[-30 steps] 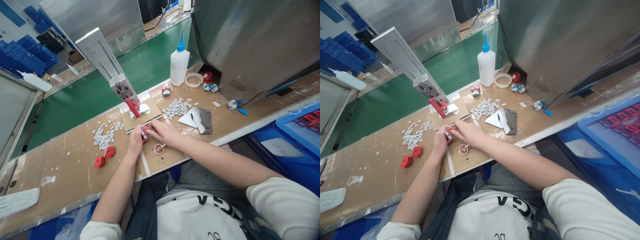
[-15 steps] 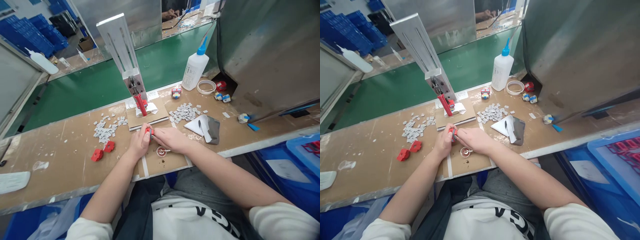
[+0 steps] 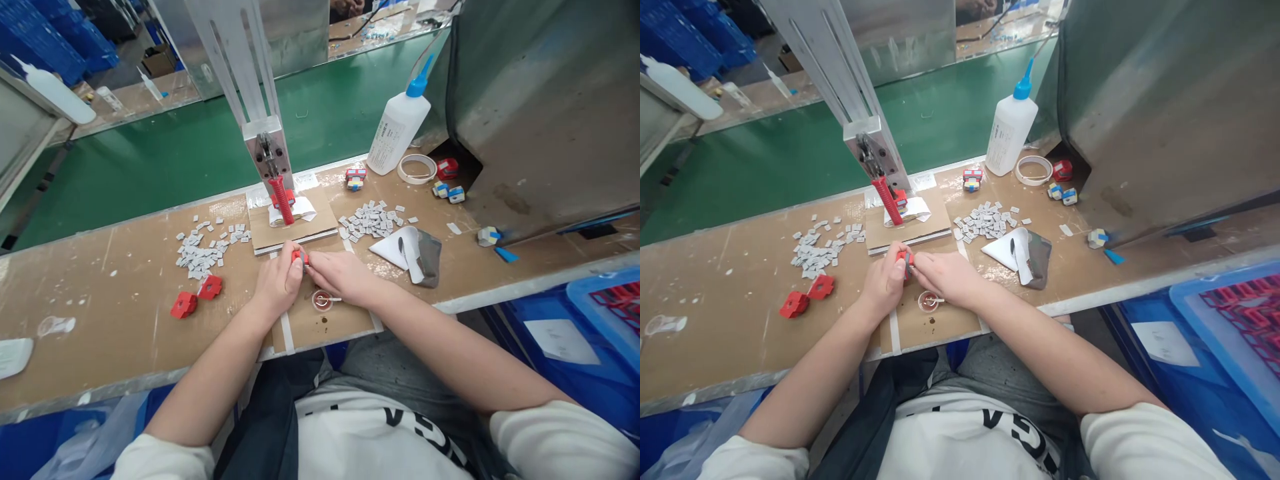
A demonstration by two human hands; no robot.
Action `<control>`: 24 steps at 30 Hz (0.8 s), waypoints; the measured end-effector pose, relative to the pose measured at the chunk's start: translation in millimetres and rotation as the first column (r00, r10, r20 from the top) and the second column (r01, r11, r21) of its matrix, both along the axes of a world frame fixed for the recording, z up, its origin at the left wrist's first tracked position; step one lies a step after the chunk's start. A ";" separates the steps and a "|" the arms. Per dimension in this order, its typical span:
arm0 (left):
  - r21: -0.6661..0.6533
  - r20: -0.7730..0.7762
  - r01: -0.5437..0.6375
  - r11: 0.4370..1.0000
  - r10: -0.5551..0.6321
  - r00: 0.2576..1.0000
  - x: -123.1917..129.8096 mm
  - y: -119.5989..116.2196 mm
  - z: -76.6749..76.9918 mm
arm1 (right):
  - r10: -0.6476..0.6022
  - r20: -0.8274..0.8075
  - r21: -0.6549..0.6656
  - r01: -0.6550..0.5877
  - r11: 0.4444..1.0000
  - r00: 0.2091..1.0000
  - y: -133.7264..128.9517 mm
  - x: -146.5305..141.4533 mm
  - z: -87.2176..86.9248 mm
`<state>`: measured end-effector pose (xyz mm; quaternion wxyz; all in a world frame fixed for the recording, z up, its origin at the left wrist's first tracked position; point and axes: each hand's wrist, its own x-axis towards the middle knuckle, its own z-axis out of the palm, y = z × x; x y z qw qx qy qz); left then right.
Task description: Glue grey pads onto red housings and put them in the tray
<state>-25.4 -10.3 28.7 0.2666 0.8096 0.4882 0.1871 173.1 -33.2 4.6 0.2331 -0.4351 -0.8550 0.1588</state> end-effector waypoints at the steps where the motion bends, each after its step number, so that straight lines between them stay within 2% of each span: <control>1: 0.004 0.003 -0.005 1.000 0.005 1.000 0.6 -0.7 0.0 | -0.007 -0.017 -0.033 0.007 0.999 1.000 -0.1 -0.1 0.6; 5: 0.017 0.020 -0.029 0.999 0.029 0.999 3.0 -0.5 -0.1 | -0.021 -0.118 -0.165 0.001 0.986 0.993 2.9 1.6 4.6; 8: -0.029 0.043 -0.047 0.998 0.048 0.998 3.9 3.2 -1.7 | -0.011 -0.178 -0.193 -0.024 0.981 0.984 6.7 2.9 6.7; 12: -0.120 0.141 -0.032 0.992 0.049 0.989 1.6 7.7 -5.1 | 0.002 -0.183 -0.154 -0.031 0.988 0.983 9.0 4.0 7.9; 15: -0.115 0.197 0.058 0.992 -0.034 0.980 -1.4 8.0 -4.3 | 0.010 -0.154 -0.111 -0.028 0.993 0.988 8.7 6.4 7.9; 24: -0.112 0.140 0.199 0.973 -0.183 0.973 -5.8 8.7 5.0 | 0.135 -0.057 0.002 -0.135 0.991 0.989 4.2 13.5 7.0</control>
